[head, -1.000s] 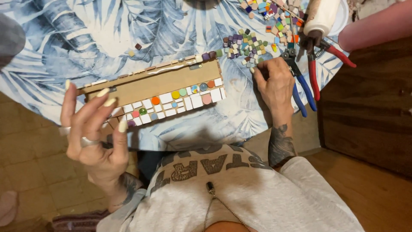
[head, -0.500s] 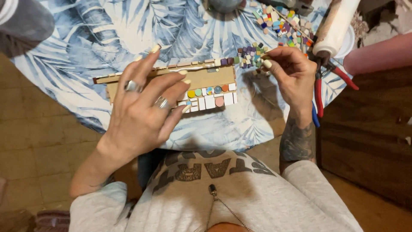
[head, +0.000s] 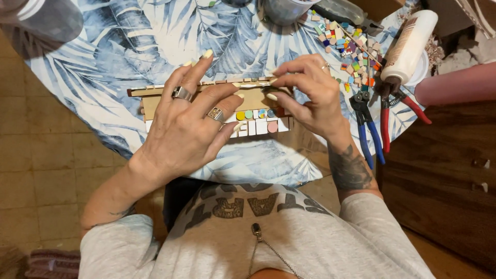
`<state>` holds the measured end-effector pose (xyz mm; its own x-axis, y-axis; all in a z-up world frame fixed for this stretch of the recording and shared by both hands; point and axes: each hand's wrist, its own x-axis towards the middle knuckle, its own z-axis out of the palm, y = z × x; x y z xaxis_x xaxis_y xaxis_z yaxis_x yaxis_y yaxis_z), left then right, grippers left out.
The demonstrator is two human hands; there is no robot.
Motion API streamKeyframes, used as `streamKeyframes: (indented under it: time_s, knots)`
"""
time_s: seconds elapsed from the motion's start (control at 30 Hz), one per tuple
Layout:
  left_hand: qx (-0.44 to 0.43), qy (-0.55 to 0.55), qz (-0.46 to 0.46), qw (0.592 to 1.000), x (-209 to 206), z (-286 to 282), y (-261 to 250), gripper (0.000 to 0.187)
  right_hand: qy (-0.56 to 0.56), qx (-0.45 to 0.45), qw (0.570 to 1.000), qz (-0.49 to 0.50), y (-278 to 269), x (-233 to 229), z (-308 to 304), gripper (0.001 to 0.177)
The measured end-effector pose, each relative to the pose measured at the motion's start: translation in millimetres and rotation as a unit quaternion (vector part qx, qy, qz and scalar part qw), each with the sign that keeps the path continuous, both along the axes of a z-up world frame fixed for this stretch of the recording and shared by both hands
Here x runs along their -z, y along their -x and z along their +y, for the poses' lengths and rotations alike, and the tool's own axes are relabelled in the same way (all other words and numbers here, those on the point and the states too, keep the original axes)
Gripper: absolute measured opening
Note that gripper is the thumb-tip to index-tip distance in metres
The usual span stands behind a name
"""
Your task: Decorating a small wooden box by gluing individual mosaic tiles onto its surface and adjusting them with a wooden stick.
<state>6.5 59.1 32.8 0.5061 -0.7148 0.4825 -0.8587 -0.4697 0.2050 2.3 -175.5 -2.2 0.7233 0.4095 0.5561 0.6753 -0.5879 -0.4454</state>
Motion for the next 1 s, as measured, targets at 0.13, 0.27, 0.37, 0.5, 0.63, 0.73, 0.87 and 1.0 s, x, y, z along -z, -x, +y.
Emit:
streamKeyframes:
  time_s: [0.13, 0.27, 0.37, 0.5, 0.63, 0.73, 0.87, 1.0]
  knots:
    - [0.001, 0.002, 0.002, 1.000, 1.9, 2.3, -0.5, 0.029, -0.007, -0.010, 1.000, 0.002, -4.0, -10.6, 11.0, 0.012]
    - [-0.001, 0.014, 0.006, 1.000, 3.4, 3.0, -0.9, 0.027, 0.007, -0.001, 1.000, 0.020, -6.5, -7.8, 11.7, 0.011]
    - [-0.003, 0.016, 0.007, 1.000, 3.8, 3.2, -1.5, 0.025, 0.032, 0.023, 0.999, 0.021, -5.7, -4.3, 10.3, 0.012]
    - [-0.003, 0.020, 0.007, 1.000, 4.3, 3.0, -1.6, 0.024, 0.051, 0.046, 0.997, 0.021, -4.5, -2.4, 10.4, 0.019]
    - [-0.001, 0.020, 0.014, 1.000, 4.7, 2.6, -0.6, 0.023, 0.060, 0.052, 0.997, 0.014, -4.4, -3.7, 11.6, 0.018]
    - [-0.002, 0.022, 0.006, 1.000, 5.4, 2.3, -0.2, 0.024, 0.060, 0.054, 0.997, 0.007, -4.7, -3.8, 11.9, 0.015]
    - [0.000, 0.023, 0.009, 1.000, 5.4, 2.0, -0.6, 0.023, 0.059, 0.049, 0.997, 0.004, -5.1, -2.6, 11.6, 0.014]
    - [-0.004, -0.010, 0.000, 1.000, 5.5, -1.0, -2.5, 0.026, 0.063, 0.050, 0.997, 0.005, -4.6, -3.4, 12.5, 0.013]
